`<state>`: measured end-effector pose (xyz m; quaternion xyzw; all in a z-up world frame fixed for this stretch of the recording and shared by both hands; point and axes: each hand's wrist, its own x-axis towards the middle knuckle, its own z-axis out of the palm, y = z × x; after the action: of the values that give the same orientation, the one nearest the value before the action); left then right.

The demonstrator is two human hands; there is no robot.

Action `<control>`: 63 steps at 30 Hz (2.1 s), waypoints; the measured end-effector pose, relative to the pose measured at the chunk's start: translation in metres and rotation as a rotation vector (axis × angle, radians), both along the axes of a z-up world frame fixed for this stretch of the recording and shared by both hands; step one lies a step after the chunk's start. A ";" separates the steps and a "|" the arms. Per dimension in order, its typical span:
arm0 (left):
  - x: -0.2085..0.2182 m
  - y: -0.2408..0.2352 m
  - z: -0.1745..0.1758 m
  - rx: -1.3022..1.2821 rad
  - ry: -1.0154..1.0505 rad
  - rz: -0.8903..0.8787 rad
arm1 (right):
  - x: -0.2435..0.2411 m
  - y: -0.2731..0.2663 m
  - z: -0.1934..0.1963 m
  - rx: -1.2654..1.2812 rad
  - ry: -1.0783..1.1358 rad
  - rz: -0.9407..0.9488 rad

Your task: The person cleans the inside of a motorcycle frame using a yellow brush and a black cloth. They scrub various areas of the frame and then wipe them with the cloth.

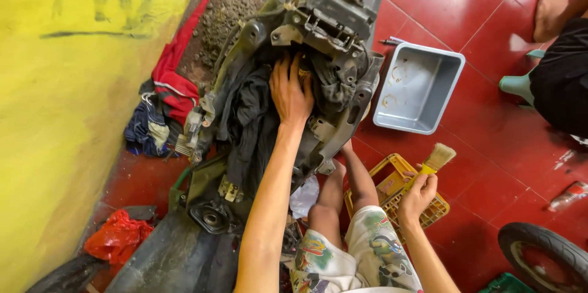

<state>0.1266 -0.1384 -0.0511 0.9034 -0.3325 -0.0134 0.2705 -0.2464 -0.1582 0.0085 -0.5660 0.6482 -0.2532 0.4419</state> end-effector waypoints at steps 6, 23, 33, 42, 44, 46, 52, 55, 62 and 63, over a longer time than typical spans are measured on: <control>-0.019 0.042 0.002 0.022 0.023 -0.052 | 0.108 -0.018 0.073 -0.090 -0.107 0.317; -0.020 0.060 -0.009 -0.017 0.102 -0.094 | 0.333 -0.043 0.097 -0.408 0.297 1.222; 0.007 0.023 -0.009 -0.210 -0.063 -0.130 | 0.320 -0.025 0.086 -0.323 0.143 1.083; 0.004 0.048 -0.020 -0.036 0.023 0.003 | 0.302 -0.018 0.099 -0.254 0.092 1.220; -0.011 0.038 -0.031 0.004 -0.055 0.186 | 0.298 -0.020 0.107 -0.178 0.040 1.180; -0.012 0.029 -0.023 -0.038 0.008 0.176 | 0.295 -0.024 0.111 -0.146 0.005 1.140; 0.006 -0.007 0.011 -0.143 0.083 -0.241 | 0.288 -0.016 0.125 -0.089 -0.130 1.036; 0.011 0.005 0.033 -0.201 0.145 -0.282 | 0.286 -0.009 0.130 -0.104 -0.190 1.048; -0.010 0.050 0.016 0.132 -0.032 0.431 | 0.278 -0.007 0.135 -0.080 -0.271 1.122; -0.011 0.046 0.025 0.128 -0.032 0.428 | 0.277 -0.006 0.136 -0.084 -0.269 1.119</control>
<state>0.1161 -0.0925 -0.0263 0.9687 -0.1360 0.0374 0.2040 0.0308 -0.1640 0.1446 -0.8027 0.1775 -0.0761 0.5642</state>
